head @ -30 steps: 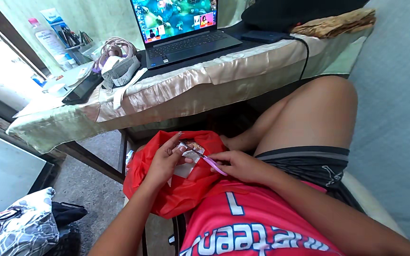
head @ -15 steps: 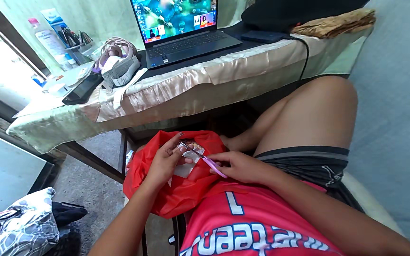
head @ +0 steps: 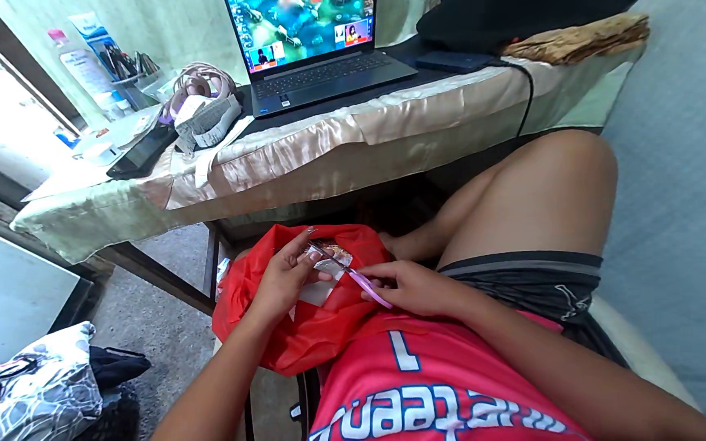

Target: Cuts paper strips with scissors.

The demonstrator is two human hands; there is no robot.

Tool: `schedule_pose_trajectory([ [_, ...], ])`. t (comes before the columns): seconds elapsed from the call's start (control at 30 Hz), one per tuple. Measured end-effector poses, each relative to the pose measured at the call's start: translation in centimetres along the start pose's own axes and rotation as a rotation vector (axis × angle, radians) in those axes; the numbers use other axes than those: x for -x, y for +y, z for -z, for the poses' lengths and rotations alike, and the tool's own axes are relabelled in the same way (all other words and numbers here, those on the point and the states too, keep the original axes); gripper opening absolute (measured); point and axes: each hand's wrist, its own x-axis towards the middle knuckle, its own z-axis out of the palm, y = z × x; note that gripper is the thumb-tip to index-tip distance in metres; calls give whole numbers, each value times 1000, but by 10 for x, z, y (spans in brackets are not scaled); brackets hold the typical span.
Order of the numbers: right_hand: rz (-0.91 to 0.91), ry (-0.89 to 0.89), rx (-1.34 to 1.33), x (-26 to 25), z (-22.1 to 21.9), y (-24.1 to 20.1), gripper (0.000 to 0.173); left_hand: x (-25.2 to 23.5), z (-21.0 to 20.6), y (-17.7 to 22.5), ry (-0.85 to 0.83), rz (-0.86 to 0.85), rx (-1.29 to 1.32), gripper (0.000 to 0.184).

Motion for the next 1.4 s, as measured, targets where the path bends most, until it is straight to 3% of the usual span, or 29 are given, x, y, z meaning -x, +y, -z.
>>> schedule_pose_trajectory([
  [1.17,0,23,71,0,1,1,35,1,0,1,-14,4,-14,49],
  [1.4,-1,-5,19,0,1,-2,43,1,0,2,-27,-9,-9,49],
])
